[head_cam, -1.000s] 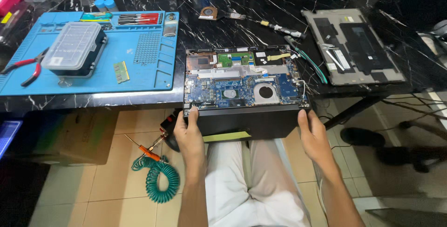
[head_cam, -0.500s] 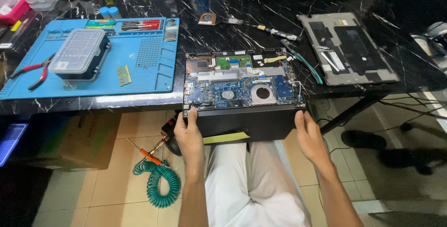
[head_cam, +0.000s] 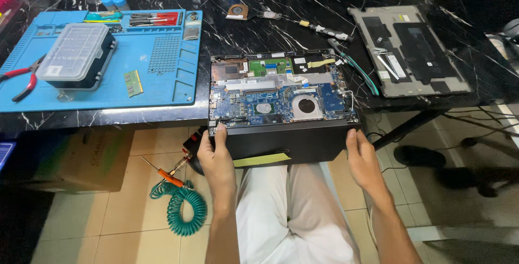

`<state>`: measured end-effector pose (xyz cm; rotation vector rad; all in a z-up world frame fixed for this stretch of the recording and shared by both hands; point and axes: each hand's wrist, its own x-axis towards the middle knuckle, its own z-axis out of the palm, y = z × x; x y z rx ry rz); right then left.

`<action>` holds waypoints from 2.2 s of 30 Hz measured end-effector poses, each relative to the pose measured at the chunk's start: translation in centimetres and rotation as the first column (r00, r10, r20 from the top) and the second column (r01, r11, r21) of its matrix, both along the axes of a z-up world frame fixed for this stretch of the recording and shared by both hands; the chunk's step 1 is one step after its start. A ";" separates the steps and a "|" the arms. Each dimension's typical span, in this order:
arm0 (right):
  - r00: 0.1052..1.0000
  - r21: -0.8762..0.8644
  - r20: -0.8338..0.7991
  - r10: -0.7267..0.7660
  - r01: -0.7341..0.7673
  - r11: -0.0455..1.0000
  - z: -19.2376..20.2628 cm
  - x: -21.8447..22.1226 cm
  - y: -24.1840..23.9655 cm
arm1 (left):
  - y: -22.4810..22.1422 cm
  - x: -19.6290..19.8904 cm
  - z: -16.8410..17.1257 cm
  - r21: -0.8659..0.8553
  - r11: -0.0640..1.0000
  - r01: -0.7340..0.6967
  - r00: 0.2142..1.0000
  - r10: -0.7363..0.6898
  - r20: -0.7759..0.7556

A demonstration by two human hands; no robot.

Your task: The person aligns a laptop motherboard into the laptop chassis and secures it. They then use a soldering iron to apply heat to various components on the motherboard, including the CPU area and ports.

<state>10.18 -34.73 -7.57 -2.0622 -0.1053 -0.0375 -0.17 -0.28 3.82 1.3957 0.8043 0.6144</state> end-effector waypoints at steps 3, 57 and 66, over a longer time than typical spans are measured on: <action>1.000 0.003 -0.005 -0.003 0.003 1.000 -1.1 0.3 0.1 | 1.2 0.3 -2.6 0.019 1.000 0.003 1.000 -0.003 -0.015; 0.923 -0.784 0.169 0.345 -0.087 0.615 16.4 30.0 10.1 | -5.7 5.2 7.3 0.731 0.627 0.269 0.874 -0.478 0.089; 0.715 -0.719 0.519 0.468 0.069 0.692 17.6 28.9 12.0 | -2.2 4.4 8.1 0.788 0.594 0.162 0.913 -0.394 0.109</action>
